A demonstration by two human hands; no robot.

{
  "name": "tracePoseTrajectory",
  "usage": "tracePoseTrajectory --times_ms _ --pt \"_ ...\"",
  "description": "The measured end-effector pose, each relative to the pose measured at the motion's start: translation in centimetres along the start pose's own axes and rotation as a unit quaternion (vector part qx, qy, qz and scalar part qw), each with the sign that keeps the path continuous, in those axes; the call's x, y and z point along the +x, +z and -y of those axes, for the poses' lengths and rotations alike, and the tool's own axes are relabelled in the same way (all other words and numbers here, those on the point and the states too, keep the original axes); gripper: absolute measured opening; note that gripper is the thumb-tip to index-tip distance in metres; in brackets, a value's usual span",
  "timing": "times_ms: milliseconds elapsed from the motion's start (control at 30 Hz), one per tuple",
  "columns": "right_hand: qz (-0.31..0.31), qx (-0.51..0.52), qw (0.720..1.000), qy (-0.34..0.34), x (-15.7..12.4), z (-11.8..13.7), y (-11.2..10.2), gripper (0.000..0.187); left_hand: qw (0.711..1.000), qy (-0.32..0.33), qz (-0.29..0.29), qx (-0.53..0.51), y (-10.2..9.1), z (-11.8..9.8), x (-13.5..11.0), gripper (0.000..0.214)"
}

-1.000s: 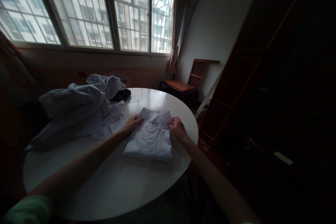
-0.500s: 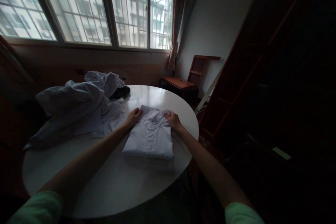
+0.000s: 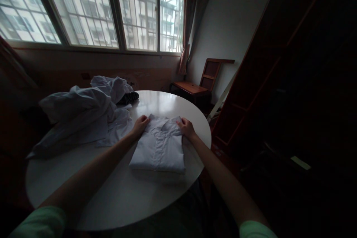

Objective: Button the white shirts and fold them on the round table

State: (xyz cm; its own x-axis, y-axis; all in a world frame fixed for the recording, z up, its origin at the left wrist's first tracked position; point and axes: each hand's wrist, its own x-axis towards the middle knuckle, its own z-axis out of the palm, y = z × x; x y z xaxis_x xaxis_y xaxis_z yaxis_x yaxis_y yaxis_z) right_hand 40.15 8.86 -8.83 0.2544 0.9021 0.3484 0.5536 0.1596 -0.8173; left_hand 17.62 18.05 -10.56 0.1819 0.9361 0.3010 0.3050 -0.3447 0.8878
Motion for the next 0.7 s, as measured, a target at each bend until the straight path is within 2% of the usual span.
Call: tracePoseTrajectory --times_ms 267,400,500,600,700 --pt "-0.068 0.057 0.996 -0.009 -0.4 0.0 0.3 0.031 0.997 0.021 -0.08 -0.012 -0.3 -1.3 -0.7 0.022" --pt "-0.064 0.051 0.997 -0.005 -0.3 0.3 0.1 0.036 0.998 -0.006 -0.052 -0.046 -0.2 -0.9 -0.5 0.02" --pt "-0.034 0.081 0.996 0.013 -0.3 0.2 -0.2 0.039 0.997 -0.014 -0.015 -0.073 -0.1 -0.1 -0.2 0.027" --pt "0.008 0.091 0.996 0.018 -0.4 0.1 -0.2 0.034 0.996 -0.01 0.017 -0.092 0.0 0.3 -0.1 0.035" --pt "0.007 0.074 0.997 0.01 -0.6 0.3 -0.1 0.027 0.996 0.0 0.024 -0.086 0.0 0.2 -0.3 0.036"
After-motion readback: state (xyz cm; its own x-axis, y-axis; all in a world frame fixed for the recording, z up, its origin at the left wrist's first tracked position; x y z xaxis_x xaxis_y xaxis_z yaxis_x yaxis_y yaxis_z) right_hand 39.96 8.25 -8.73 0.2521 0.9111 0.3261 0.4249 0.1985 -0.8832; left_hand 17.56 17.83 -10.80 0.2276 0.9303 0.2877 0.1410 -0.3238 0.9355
